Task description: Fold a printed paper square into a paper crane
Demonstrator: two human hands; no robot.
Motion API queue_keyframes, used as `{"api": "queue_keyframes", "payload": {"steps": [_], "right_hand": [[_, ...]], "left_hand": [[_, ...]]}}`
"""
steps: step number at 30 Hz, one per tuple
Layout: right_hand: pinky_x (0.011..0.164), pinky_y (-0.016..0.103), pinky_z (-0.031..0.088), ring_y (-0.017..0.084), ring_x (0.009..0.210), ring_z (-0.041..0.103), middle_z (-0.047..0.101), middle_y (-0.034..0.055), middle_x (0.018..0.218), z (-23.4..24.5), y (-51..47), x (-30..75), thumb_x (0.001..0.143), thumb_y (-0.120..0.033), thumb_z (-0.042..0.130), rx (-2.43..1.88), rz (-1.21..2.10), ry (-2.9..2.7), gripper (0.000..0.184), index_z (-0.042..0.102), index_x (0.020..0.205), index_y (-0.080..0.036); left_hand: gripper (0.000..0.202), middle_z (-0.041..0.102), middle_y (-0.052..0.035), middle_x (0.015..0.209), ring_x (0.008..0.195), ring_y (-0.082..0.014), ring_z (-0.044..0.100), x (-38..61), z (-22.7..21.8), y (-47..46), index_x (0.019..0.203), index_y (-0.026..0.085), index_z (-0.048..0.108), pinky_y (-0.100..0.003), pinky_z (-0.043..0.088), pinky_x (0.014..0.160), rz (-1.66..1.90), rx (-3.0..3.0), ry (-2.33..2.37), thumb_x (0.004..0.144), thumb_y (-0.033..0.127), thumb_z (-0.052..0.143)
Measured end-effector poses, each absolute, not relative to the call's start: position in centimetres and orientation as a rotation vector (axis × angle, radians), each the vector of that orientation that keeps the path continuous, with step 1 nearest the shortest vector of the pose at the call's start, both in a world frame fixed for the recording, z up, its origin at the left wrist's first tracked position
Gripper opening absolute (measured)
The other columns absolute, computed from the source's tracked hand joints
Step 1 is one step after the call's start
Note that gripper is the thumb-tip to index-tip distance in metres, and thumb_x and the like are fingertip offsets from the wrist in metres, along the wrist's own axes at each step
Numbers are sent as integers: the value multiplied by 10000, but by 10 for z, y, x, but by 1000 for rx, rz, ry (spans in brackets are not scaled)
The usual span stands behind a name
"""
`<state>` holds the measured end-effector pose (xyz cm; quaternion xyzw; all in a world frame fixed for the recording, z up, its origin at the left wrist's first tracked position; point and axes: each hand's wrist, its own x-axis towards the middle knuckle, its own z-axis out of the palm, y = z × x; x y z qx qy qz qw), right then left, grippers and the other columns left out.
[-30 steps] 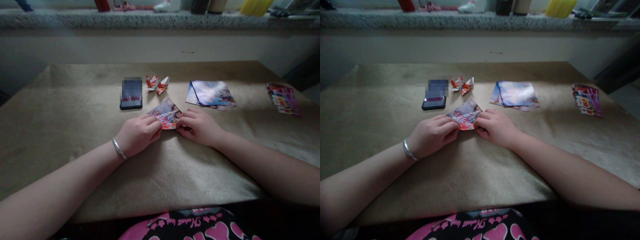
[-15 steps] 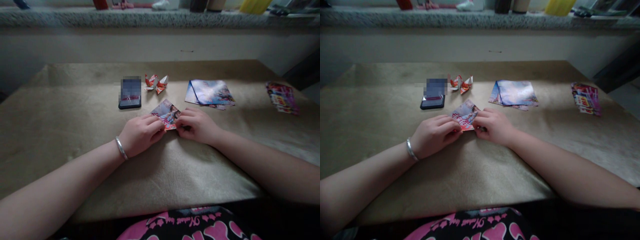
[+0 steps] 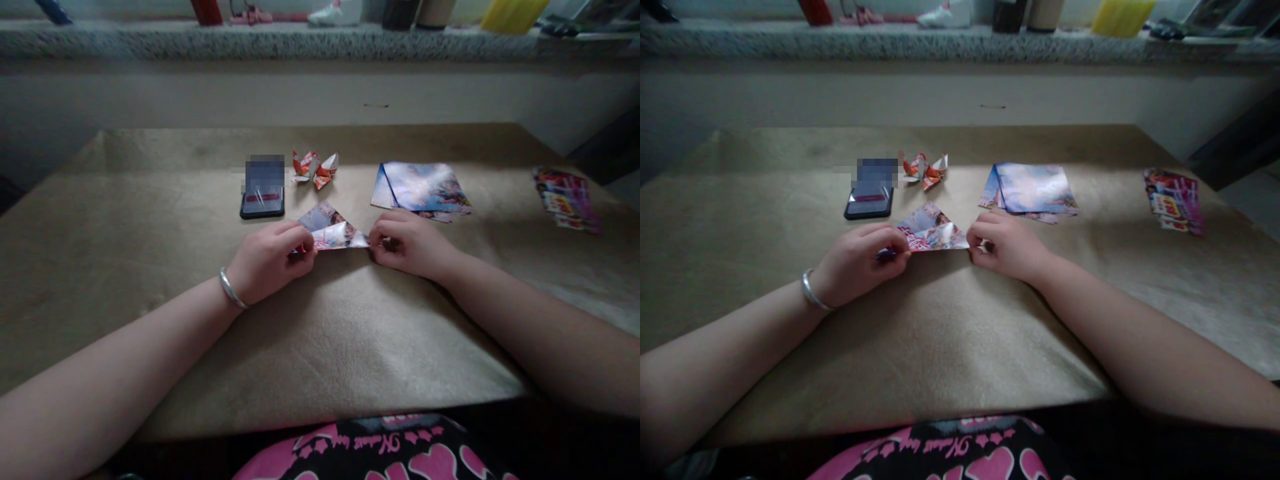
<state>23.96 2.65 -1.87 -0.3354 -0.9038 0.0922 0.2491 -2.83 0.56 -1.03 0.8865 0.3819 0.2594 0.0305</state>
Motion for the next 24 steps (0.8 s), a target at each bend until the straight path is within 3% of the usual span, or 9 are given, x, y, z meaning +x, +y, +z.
{"api": "queue_keyframes", "payload": {"steps": [12, 16, 20, 24], "right_hand": [[620, 243, 366, 134, 663, 485, 535, 4, 686, -14, 38, 263, 707, -120, 560, -918, 358, -2541, 75, 535, 693, -190], [636, 247, 397, 146, 726, 519, 555, 31, 793, -1, 31, 254, 744, -152, 550, -1047, 378, -2484, 45, 554, 758, -195], [722, 285, 418, 189, 861, 560, 605, 63, 946, 15, 17, 234, 761, -200, 572, -1081, 290, -2646, 148, 604, 906, -200], [693, 292, 394, 196, 816, 576, 641, 62, 896, 17, 3, 219, 787, -192, 560, -1200, 161, -2678, 109, 624, 875, -194]], "left_hand": [[117, 641, -41, 803, 718, -130, 588, -27, -8, 5, 761, 149, 591, -240, 485, 665, 748, 2738, 1143, 809, 207, 501], [115, 650, -48, 819, 735, -135, 590, -26, -6, 5, 784, 153, 600, -239, 488, 667, 771, 2789, 1131, 822, 195, 500], [123, 660, -49, 854, 788, -133, 582, -24, -1, 7, 774, 160, 573, -262, 495, 763, 743, 2877, 950, 855, 171, 480], [119, 665, -47, 898, 842, -136, 587, -24, 4, 6, 801, 162, 570, -270, 486, 811, 709, 2900, 894, 869, 168, 473]]}}
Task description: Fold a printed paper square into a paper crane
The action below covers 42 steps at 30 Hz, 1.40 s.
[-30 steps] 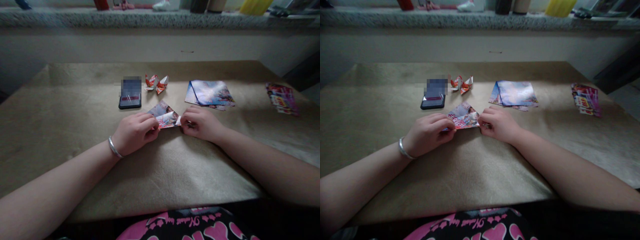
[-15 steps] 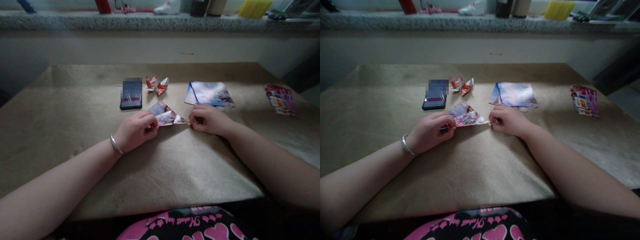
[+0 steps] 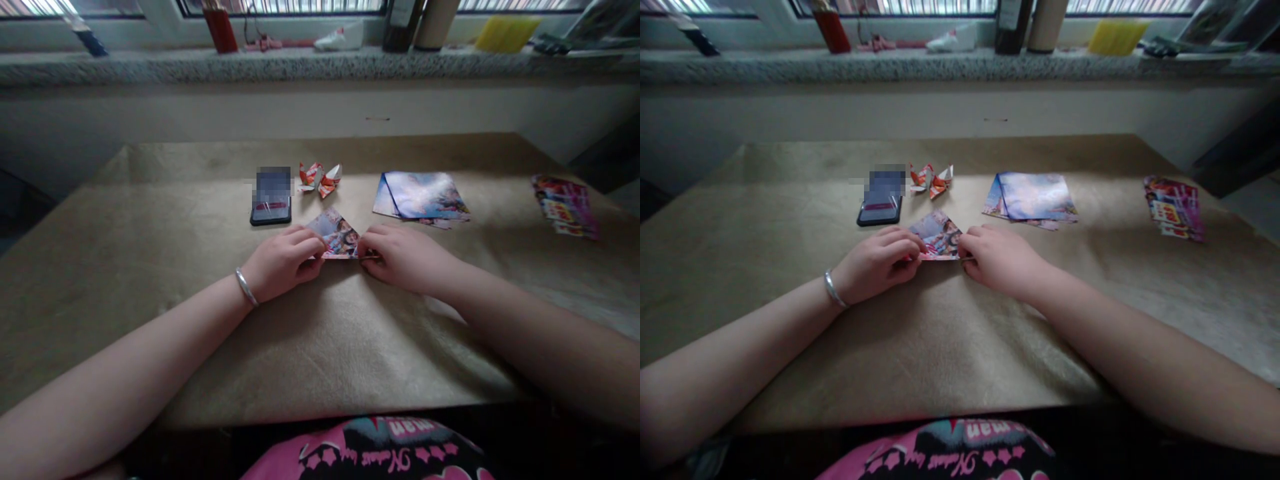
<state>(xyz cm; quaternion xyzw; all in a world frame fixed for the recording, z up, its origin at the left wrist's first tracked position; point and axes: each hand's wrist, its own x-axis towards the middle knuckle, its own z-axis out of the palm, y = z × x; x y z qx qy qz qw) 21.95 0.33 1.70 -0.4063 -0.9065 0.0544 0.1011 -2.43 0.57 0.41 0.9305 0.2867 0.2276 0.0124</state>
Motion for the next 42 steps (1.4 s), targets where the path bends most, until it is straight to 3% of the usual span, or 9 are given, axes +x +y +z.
{"api": "queue_keyframes", "payload": {"steps": [7, 12, 17, 23, 29, 42], "right_hand": [[634, 280, 350, 197, 799, 568, 652, 36, 818, 11, -7, 215, 803, -226, 568, -1298, 115, -2578, 53, 613, 781, -208], [590, 290, 333, 201, 775, 579, 666, 49, 849, 21, -11, 207, 815, -220, 529, -1328, 21, -2675, 74, 600, 817, -203], [604, 292, 340, 202, 811, 569, 671, 62, 887, 14, -13, 204, 820, -208, 518, -1230, -88, -2660, 88, 604, 832, -196], [614, 285, 334, 183, 773, 530, 660, 54, 857, 5, -7, 208, 864, -223, 472, -1055, -103, -2656, 154, 619, 825, -199], [600, 276, 323, 164, 736, 526, 643, 38, 806, 6, -2, 212, 857, -220, 472, -1025, -59, -2655, 162, 617, 788, -200], [578, 260, 288, 140, 695, 521, 621, 26, 787, 9, 0, 233, 825, -215, 480, -1094, -26, -2665, 122, 575, 750, -200]], "left_hand": [[140, 660, -33, 811, 755, -161, 591, -12, 13, -4, 819, 179, 605, -276, 448, 682, 469, 3116, 1014, 864, 200, 474], [79, 660, -33, 819, 707, -172, 595, 9, 18, -12, 849, 178, 594, -279, 395, 582, 396, 3171, 1122, 855, 222, 529], [98, 650, -41, 855, 788, -187, 601, 14, 11, -16, 853, 172, 578, -291, 409, 626, 359, 3194, 1139, 892, 212, 498], [137, 647, -34, 827, 764, -182, 594, 9, 8, -15, 828, 177, 582, -298, 386, 608, 456, 3230, 1149, 911, 245, 496], [176, 659, -22, 817, 769, -173, 590, 2, 13, -9, 792, 183, 594, -304, 401, 685, 460, 3243, 1066, 914, 259, 493], [214, 633, -7, 768, 711, -149, 559, -21, 22, 0, 755, 185, 588, -262, 376, 599, 326, 3194, 1136, 913, 278, 479]]}}
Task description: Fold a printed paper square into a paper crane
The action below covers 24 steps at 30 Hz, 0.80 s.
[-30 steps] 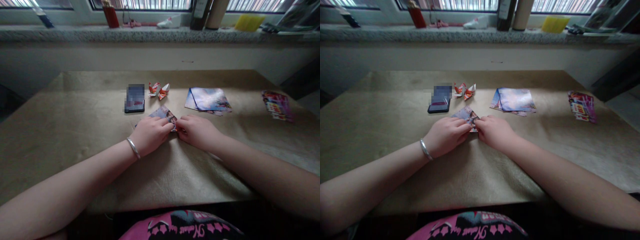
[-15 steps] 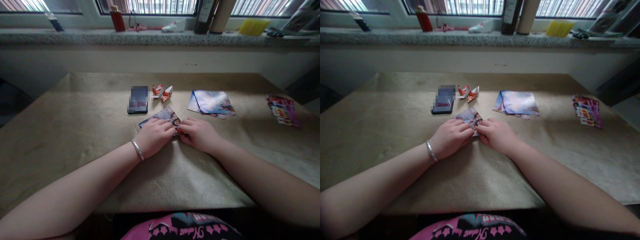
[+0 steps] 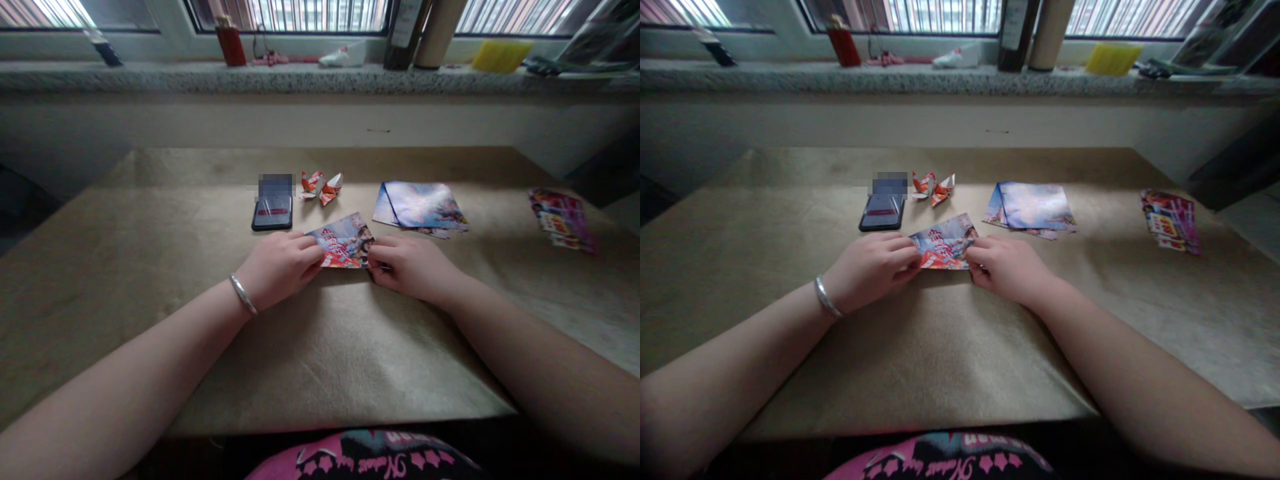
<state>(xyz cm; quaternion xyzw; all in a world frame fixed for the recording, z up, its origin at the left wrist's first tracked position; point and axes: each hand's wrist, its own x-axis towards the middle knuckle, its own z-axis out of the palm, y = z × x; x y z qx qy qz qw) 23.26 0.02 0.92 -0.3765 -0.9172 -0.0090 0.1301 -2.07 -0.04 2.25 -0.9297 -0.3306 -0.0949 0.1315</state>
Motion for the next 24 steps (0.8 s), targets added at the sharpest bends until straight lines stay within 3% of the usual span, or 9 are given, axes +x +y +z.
{"api": "queue_keyframes", "payload": {"steps": [6, 14, 19, 24], "right_hand": [[580, 267, 299, 147, 700, 519, 612, 18, 771, 9, 2, 238, 785, -195, 492, -1146, -23, -2698, 83, 544, 720, -198], [637, 274, 361, 166, 747, 531, 621, 35, 777, 7, 2, 234, 811, -244, 530, -1079, -43, -2690, 112, 563, 722, -185], [702, 304, 408, 194, 806, 550, 658, 55, 823, 7, 1, 229, 824, -256, 556, -983, 0, -2678, 126, 620, 748, -178], [839, 351, 455, 209, 911, 588, 698, 73, 923, 8, 6, 235, 844, -192, 519, -924, 80, -2615, 186, 684, 928, -179]], "left_hand": [[169, 642, -18, 795, 688, -148, 553, -35, 21, 10, 758, 174, 591, -257, 394, 595, -217, -2719, -953, 878, 259, 507], [193, 626, -40, 736, 665, -149, 543, -29, 14, 6, 763, 151, 607, -260, 434, 610, -549, -2596, -1029, 868, 233, 468], [236, 676, -54, 1013, 890, -184, 591, -21, 11, 1, 1055, 201, 653, -316, 499, 788, -487, -2749, -927, 891, 260, 494], [290, 656, -34, 1163, 996, -205, 584, -21, 4, 3, 1143, 252, 651, -369, 502, 879, -432, -2811, -997, 912, 326, 491]]}}
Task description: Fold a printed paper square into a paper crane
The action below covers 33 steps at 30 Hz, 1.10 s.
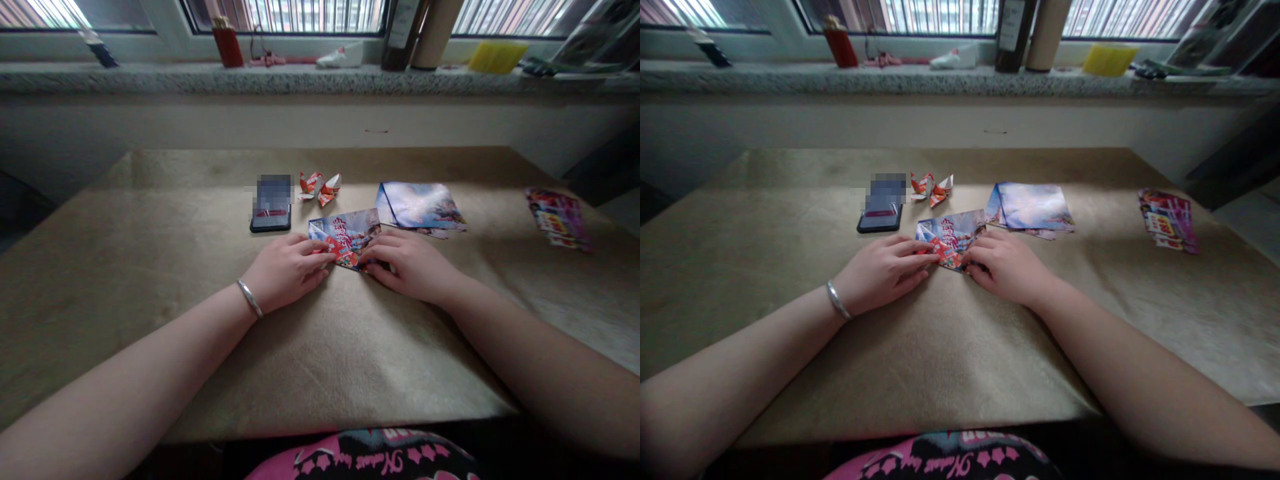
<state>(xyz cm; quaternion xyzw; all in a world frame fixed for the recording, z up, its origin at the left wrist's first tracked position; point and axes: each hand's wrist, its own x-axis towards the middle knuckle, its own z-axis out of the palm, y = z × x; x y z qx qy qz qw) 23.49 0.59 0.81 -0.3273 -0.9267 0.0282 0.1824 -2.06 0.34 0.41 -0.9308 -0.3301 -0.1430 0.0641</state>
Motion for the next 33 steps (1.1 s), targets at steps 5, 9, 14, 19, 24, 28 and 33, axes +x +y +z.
{"api": "queue_keyframes", "payload": {"steps": [5, 9, 14, 19, 24, 28, 33], "right_hand": [[919, 368, 459, 202, 1026, 589, 677, 72, 1085, 5, 15, 247, 772, -26, 459, -966, 103, -2557, 335, 692, 947, -191], [949, 420, 457, 230, 1128, 551, 608, 88, 1235, 2, 21, 256, 752, -13, 475, -964, 34, -2560, 378, 680, 997, -214], [988, 454, 441, 253, 1189, 514, 570, 104, 1281, -1, 24, 261, 809, -111, 525, -968, -54, -2554, 270, 670, 1011, -216], [996, 453, 439, 259, 1212, 504, 589, 94, 1262, -2, 24, 263, 831, -188, 566, -915, -80, -2574, 170, 703, 926, -220], [980, 443, 449, 257, 1204, 521, 634, 77, 1228, 4, 20, 258, 849, -249, 584, -808, -114, -2640, 143, 724, 859, -219], [943, 449, 478, 270, 1172, 543, 646, 67, 1221, 8, 14, 251, 857, -242, 558, -838, -199, -2671, 167, 717, 829, -199], [927, 457, 481, 284, 1178, 539, 638, 56, 1241, 12, 11, 248, 856, -242, 548, -905, -269, -2708, 176, 716, 826, -199]], "left_hand": [[291, 661, -33, 1167, 996, -218, 588, -23, 1, 6, 1140, 257, 660, -391, 517, 866, -418, -2827, -1003, 903, 322, 506], [276, 672, -42, 1154, 1003, -210, 604, -25, 1, 7, 1093, 237, 685, -379, 532, 858, -454, -2855, -995, 910, 300, 489], [280, 694, -36, 1115, 1007, -191, 637, -27, 1, 10, 980, 210, 716, -342, 541, 867, -505, -2902, -990, 924, 299, 456], [264, 707, -40, 1048, 951, -178, 651, -30, 2, 13, 906, 184, 698, -312, 536, 833, -486, -2917, -988, 916, 283, 453], [262, 687, -52, 1101, 952, -183, 636, -26, 8, 9, 1024, 198, 674, -339, 520, 832, -518, -2888, -924, 930, 308, 455], [292, 664, -69, 1142, 1045, -212, 604, -19, 15, 1, 1080, 206, 660, -385, 489, 915, -502, -2977, -827, 919, 360, 472], [574, 619, -90, 1224, 1111, -263, 565, -13, 21, -8, 1233, 197, 568, -439, 444, 974, -398, -3109, -770, 828, 603, 532]]}}
